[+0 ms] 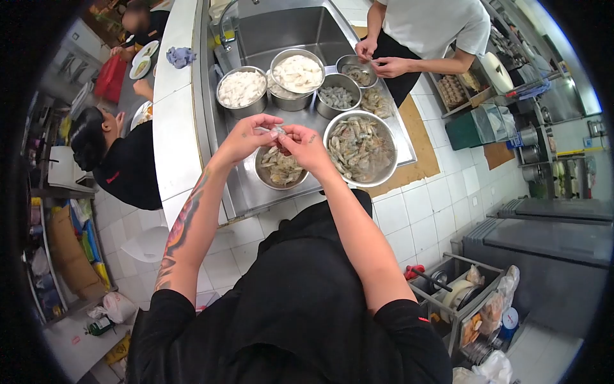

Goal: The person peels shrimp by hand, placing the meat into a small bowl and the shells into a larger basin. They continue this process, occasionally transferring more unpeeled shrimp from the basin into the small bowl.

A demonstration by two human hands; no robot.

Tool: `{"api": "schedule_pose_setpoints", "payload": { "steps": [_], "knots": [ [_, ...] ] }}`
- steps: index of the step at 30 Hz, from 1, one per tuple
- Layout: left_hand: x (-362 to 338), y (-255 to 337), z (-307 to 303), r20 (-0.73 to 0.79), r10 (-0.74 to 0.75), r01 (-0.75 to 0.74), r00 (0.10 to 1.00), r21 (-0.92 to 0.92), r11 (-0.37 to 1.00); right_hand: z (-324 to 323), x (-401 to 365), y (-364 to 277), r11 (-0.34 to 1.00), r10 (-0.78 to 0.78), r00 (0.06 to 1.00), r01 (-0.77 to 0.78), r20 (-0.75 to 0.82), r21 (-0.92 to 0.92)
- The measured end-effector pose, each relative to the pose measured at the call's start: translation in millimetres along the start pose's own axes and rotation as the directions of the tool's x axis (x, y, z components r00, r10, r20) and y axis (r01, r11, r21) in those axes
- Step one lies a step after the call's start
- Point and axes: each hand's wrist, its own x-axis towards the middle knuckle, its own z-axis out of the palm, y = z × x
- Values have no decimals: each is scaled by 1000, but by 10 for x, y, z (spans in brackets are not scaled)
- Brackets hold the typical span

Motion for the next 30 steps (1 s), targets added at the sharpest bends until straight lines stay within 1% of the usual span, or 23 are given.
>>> {"api": "schedule_pose_setpoints", "payload": {
  "steps": [2, 3, 4, 6, 7, 8, 9, 10, 11, 12, 13, 14, 15, 16, 17, 18, 19, 20, 22, 26, 28, 29, 30],
  "knots": [
    [42, -40, -29, 23, -11, 11, 1000, 14, 1000, -89, 9, -98, 997, -1, 1000, 2, 9, -79],
    [37, -26, -23, -12, 15, -15, 1000, -8, 1000, -205, 85, -112, 997, 38, 999, -40, -29, -66],
    [23, -25, -23, -49, 39, -40, 998, -29, 999, -345, 153, -146, 997, 40, 999, -42, -26, -66],
    [32, -45, -45, -62, 33, -33, 998, 2, 999, -661, 303, -234, 989, -128, 989, 133, -69, 71],
    [45, -60, -52, -73, 29, -27, 997, 33, 999, -791, 410, -261, 992, -125, 968, 126, -217, -8],
    [56, -95, -56, -72, 29, -27, 997, 32, 999, -930, 502, -271, 991, -130, 924, 107, -360, -85],
    [71, -144, -59, -90, 49, -46, 995, 39, 998, -1149, 558, -191, 948, -223, 879, 93, -422, -306],
    [88, -175, -66, -108, 71, -67, 992, 47, 997, -1399, 582, -56, 858, -327, 827, 57, -457, -510],
    [102, -189, -73, -109, 75, -70, 991, 45, 997, -1649, 574, 84, 815, -358, 811, 30, -463, -578],
    [104, -211, -80, -112, 106, -93, 988, 116, 989, -1831, 562, 159, 766, -388, 797, -1, -463, -642],
    [87, -228, -88, -115, 133, -111, 984, 185, 977, -1863, 489, 107, 765, -384, 802, -1, -457, -644],
    [71, -240, -93, -122, 129, -105, 984, 181, 978, -1880, 359, 89, 714, -314, 830, -114, -461, -691],
    [64, -218, -78, -127, 152, -119, 980, 238, 964, -1859, 229, 91, 647, -244, 847, -222, -473, -730],
    [71, -202, -62, -126, 179, -135, 976, 296, 946, -1824, 133, 117, 647, -242, 846, -224, -475, -729],
    [86, -213, -54, -121, 179, -136, 976, 296, 945, -1793, 43, 137, 536, -230, 847, -301, -480, -789],
    [102, -231, -54, -104, 203, -153, 974, 360, 920, -1771, -33, 148, 414, -220, 845, -371, -487, -831],
    [114, -243, -58, -88, 226, -169, 970, 422, 891, -1751, -88, 148, 403, -192, 848, -391, -494, -827],
    [119, -255, -65, -84, 225, -170, 971, 425, 889, -1723, -128, 152, 407, -192, 846, -392, -497, -825],
    [109, -268, -68, -51, 251, -203, 967, 446, 871, -1617, -194, 99, 329, -164, 829, -465, -535, -822],
    [90, -263, -76, -40, 236, -190, 971, 474, 860, -1788, -213, 325, 297, -141, 866, -424, -479, -855],
    [81, -259, -81, -21, 242, -193, 970, 536, 822, -1969, -174, 421, 481, -165, 827, -409, -538, -776],
    [70, -247, -86, -26, 242, -191, 970, 535, 823, -2047, -157, 410, 479, -164, 829, -406, -534, -778],
    [49, -219, -89, -7, 227, -185, 974, 555, 811, -2083, -149, 362, 550, -191, 779, -419, -598, -722]
  ]
}}
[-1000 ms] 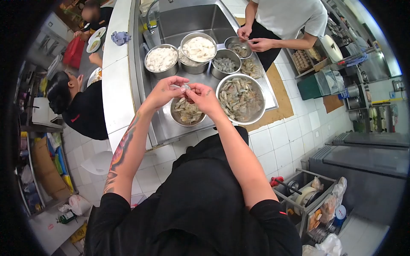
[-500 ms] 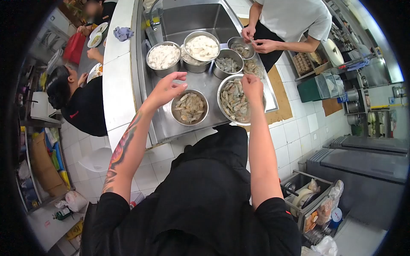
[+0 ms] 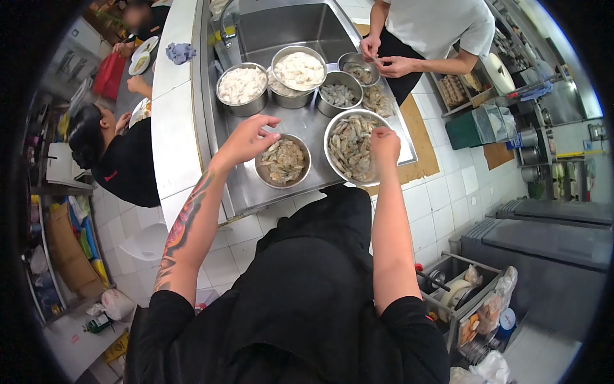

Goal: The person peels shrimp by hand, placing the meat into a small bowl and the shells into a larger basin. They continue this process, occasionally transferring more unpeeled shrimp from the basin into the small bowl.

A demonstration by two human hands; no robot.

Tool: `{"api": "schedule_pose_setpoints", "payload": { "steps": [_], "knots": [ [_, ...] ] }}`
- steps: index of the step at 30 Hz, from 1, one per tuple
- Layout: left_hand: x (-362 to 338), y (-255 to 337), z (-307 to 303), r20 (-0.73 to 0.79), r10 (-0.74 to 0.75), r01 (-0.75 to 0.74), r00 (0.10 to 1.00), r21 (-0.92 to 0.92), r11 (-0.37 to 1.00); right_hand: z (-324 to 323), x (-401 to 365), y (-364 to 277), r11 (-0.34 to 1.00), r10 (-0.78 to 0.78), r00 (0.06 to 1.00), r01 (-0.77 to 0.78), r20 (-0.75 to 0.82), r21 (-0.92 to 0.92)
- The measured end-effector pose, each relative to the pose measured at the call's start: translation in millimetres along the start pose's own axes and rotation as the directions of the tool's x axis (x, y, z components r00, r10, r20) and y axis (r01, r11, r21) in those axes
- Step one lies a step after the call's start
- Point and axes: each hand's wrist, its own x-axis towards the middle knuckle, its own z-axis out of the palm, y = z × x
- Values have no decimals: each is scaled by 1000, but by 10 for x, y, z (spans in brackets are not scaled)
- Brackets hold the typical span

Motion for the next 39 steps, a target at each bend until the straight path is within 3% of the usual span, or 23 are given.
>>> {"api": "schedule_pose_setpoints", "payload": {
  "steps": [2, 4, 5, 6, 8, 10, 12, 15, 18, 20, 22, 26, 29, 32, 34, 38, 39],
  "knots": [
    [-21, 18, -8, 27, -3, 2, 1000, 22, 1000, -5, 55, -29, 996, 60, 996, -55, -63, 73],
    [-14, 30, 13, 27, 6, -7, 1000, 33, 999, 55, 188, -34, 996, -87, 994, 89, -71, 20],
    [-7, 36, 18, 28, 7, -8, 1000, 31, 999, 115, 259, -37, 979, -202, 979, 202, 2, -5],
    [-4, 38, 17, 33, 4, -5, 999, 40, 999, 141, 327, -67, 979, -202, 979, 202, 3, -5],
    [-15, 29, 11, 33, -6, 5, 999, 49, 999, 204, 435, -124, 998, -31, 999, 33, 32, -62],
    [-33, 10, -7, 24, -12, 11, 1000, 64, 998, 175, 463, -221, 990, -35, 999, 32, -19, -136],
    [-41, -11, -13, 14, -10, 9, 1000, 67, 998, 153, 453, -289, 932, 22, 988, 34, 152, -361],
    [-28, 22, 3, -7, 1, 0, 1000, 70, 998, 277, 301, -335, 863, 26, 966, 109, 258, -494],
    [-44, 37, -1, -16, -2, 3, 1000, 78, 997, 353, 148, -388, 865, 39, 953, 119, 302, -487],
    [-25, 18, 19, -9, 5, -4, 1000, 76, 997, 399, 110, -343, 879, 14, 965, 113, 262, -462],
    [-16, -9, 37, -22, 15, -13, 1000, 105, 994, 449, 119, -279, 916, 86, 974, 6, 211, -400],
    [-15, 16, 19, 26, 0, -4, 1000, 159, 987, 501, 246, -83, 941, 80, 972, 0, 222, -340],
    [-29, -13, 46, -21, -3, 4, 1000, 75, 997, 456, 330, 56, 981, 44, 985, -11, 169, -191],
    [-30, 26, 34, -15, -3, 4, 1000, 92, 996, 220, 249, -34, 996, 21, 973, 1, 228, -93],
    [-25, 68, 28, -15, -1, 2, 1000, 79, 997, 55, 106, -170, 987, -161, 984, 160, 80, 19],
    [37, 55, 44, 49, 40, -42, 998, 43, 998, -141, -354, -769, 967, -222, 972, 210, 73, 144],
    [48, 70, 67, 55, -8, 11, 998, -51, 999, -100, -484, -891, 941, -301, 950, 283, 78, 184]
  ]
}}
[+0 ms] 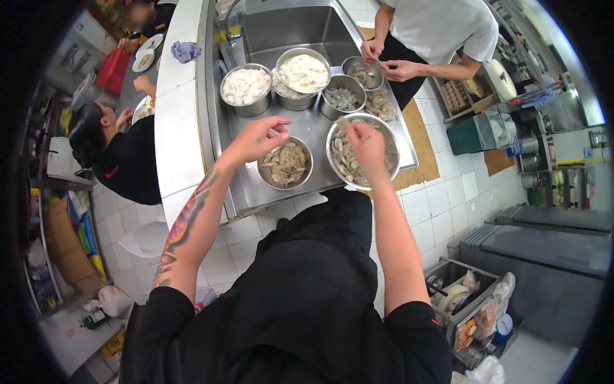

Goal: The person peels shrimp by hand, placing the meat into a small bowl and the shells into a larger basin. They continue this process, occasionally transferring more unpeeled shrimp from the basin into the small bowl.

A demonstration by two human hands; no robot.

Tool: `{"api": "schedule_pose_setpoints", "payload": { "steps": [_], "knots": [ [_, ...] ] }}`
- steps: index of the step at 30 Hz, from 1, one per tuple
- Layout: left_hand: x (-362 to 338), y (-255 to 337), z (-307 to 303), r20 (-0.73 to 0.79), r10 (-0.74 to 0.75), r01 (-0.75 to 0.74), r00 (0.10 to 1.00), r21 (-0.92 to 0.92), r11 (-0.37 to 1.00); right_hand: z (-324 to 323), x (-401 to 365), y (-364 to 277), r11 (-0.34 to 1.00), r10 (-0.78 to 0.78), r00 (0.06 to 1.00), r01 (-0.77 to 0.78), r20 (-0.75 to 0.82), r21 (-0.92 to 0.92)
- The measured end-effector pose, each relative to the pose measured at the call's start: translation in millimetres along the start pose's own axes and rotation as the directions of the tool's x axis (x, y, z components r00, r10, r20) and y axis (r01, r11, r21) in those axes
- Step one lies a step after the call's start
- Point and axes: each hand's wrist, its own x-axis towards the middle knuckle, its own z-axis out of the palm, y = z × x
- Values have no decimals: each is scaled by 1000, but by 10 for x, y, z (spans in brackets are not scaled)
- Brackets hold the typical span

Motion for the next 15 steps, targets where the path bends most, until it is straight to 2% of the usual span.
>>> {"api": "schedule_pose_setpoints", "payload": {
  "steps": [1, 2, 4, 5, 6, 7, 8, 10, 12, 14, 15],
  "knots": [
    [16, 16, 21, 9, -47, 47, 999, -97, 994, 76, -77, -145, 996, -80, 997, 80, 16, 33],
    [30, 21, 35, 12, -41, 42, 999, -94, 995, 172, -148, -296, 988, -148, 989, 147, 17, 39],
    [34, 15, 42, 75, -187, 202, 979, -349, 915, 319, -292, -674, 964, -264, 964, 263, 33, 31],
    [28, 16, 33, 74, -187, 202, 979, -346, 916, 372, -348, -850, 950, -311, 949, 311, 49, 18],
    [22, 14, 22, 79, -261, 271, 962, -359, 893, 481, -370, -902, 950, -312, 949, 312, 48, 20],
    [14, 11, 11, 85, -332, 339, 940, -371, 864, 590, -392, -926, 918, -396, 917, 396, 55, 18],
    [13, -29, 4, 83, -332, 339, 940, -371, 865, 676, -411, -950, 879, -477, 877, 477, 62, 16],
    [8, -101, -17, 66, -358, 361, 931, -299, 883, 782, -458, -1041, 858, -513, 856, 514, 64, 6],
    [-14, -122, -20, 23, -354, 349, 935, -237, 907, 853, -480, -1088, 829, -553, 828, 558, 94, -40],
    [-30, -158, -11, -14, -347, 339, 938, -174, 925, 874, -501, -1094, 841, -537, 839, 541, 85, -21],
    [-36, -192, -5, -68, -289, 279, 955, -128, 952, 879, -507, -1109, 853, -521, 851, 522, 73, -2]
  ]
}}
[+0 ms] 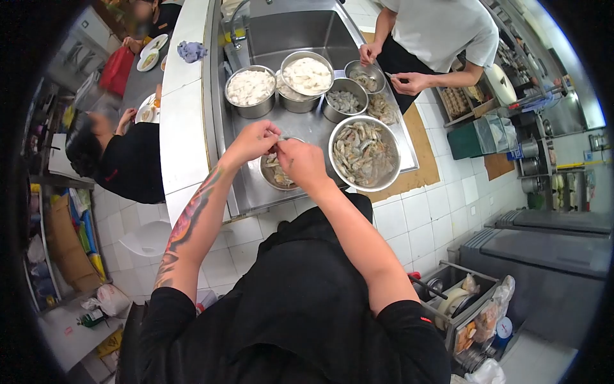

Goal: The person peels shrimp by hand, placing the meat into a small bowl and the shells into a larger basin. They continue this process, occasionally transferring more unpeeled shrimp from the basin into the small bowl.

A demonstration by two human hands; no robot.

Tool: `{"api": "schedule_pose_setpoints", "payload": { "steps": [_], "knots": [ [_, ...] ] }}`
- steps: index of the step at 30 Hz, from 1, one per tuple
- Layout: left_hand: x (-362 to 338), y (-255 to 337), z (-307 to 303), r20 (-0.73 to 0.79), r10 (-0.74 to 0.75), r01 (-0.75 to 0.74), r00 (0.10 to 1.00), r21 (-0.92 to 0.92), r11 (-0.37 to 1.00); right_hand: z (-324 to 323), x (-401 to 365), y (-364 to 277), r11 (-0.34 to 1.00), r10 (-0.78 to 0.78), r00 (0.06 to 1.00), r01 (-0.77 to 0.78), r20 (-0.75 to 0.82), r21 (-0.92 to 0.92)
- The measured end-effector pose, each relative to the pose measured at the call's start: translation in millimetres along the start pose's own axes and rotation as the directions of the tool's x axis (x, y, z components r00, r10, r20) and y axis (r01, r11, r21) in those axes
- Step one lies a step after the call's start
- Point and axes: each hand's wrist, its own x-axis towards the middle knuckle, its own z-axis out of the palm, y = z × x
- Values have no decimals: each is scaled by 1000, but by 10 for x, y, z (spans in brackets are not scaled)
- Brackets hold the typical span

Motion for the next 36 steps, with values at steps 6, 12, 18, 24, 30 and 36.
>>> {"api": "schedule_pose_setpoints", "payload": {
  "steps": [6, 12, 18, 24, 30, 36],
  "knots": [
    [-40, 47, 14, -56, 263, -235, 963, 303, 924, -188, 87, 194, 968, 250, 966, -247, -64, 49],
    [-76, 230, 41, -54, 344, -318, 937, 269, 909, 135, 110, 630, 673, 282, 898, -436, 338, 598],
    [-110, 234, 3, -110, 354, -311, 929, 285, 906, 64, 119, 423, 746, 350, 894, -447, 279, 494],
    [-127, 346, 3, -105, 326, -304, 940, 177, 936, 2, 128, 316, 758, 383, 909, -411, 164, 506],
    [-85, 245, 89, -156, 374, -309, 914, 329, 892, 2, 45, 238, 757, 431, 885, -461, 177, 462],
    [-43, 170, -32, -226, 424, -310, 877, 406, 859, 24, -38, 259, 576, 519, 821, -543, 239, 611]
  ]
}}
